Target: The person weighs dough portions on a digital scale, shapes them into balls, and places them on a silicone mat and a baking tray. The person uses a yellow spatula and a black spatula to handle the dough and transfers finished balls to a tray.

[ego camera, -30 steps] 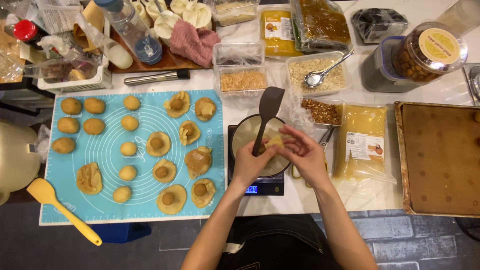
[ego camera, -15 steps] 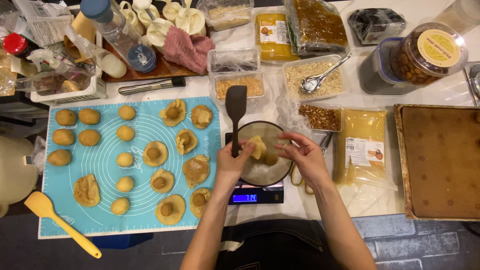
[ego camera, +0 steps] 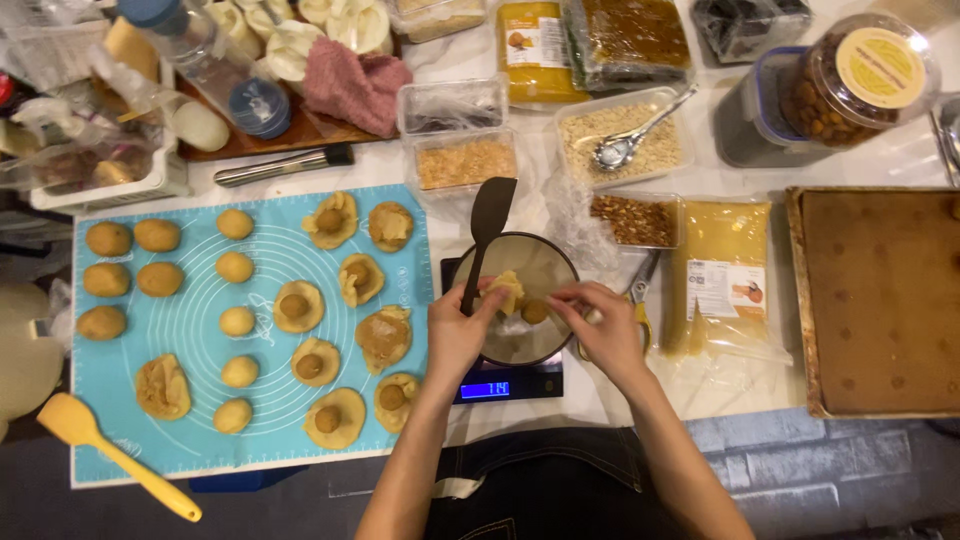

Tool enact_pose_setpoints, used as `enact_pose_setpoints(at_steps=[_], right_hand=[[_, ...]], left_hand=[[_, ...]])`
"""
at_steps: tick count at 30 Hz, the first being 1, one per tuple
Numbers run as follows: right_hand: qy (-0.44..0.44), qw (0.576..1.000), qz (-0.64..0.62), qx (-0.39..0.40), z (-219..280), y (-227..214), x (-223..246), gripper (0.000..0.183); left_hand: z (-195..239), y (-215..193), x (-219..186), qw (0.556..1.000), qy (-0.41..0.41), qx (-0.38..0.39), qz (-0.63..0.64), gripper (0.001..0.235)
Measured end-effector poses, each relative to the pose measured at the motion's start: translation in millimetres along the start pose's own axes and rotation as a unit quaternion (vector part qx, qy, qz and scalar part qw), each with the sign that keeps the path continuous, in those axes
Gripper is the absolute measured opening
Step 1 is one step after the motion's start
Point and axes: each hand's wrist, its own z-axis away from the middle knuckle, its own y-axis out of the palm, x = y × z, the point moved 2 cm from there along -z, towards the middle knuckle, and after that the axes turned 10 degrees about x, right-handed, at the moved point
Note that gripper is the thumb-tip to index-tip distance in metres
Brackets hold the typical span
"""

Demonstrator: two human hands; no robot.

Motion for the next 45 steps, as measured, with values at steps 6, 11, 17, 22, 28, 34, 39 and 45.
enact_pose_setpoints(at_steps=[6,11,17,22,28,34,39,45], right_hand=[[0.125,0.966,-0.038,-0.224,132.3,-58.1,-62.0,0.020],[0.220,0.906,0.108,-0.344,172.2,-74.7,-119.4,0.017],[0.114,0.861,0.382,-0.317,151.5,-72.6,-102.7,0.019],[0.054,0.936,0.170,-0.304,130.8,-54.1,-38.3,0.017],[0.077,0.969,-0.145,-0.184,73.6,-33.8,-8.4,0.019],[0.127,0.861,-0.491,-0.034,51.5,6.5,-0.7,0.032],[0.124,0.896,-0.426,-0.009,47.2,19.8,-7.5,0.043],[0.113,0.869,-0.481,-0.025,43.4,21.6,-19.1,0.033]], left_hand=[[2.5,10.4,-10.4,0.998,0.010,-0.003,-0.058,0.031],[11.2,15.6,-28.8,0.992,-0.021,0.060,-0.107,0.028],[16.7,31.1,-29.9,0.987,-0.009,0.159,-0.021,0.027],[21.6,47.9,-16.5,0.964,-0.070,0.226,0.118,0.023],[23.7,52.7,-19.5,0.960,0.014,0.237,0.151,0.021],[21.2,38.6,-36.4,0.987,0.063,0.143,0.025,0.025],[27.4,29.7,-49.6,0.989,0.056,0.126,-0.050,0.030],[30.7,33.6,-52.9,0.990,0.066,0.121,0.016,0.045]])
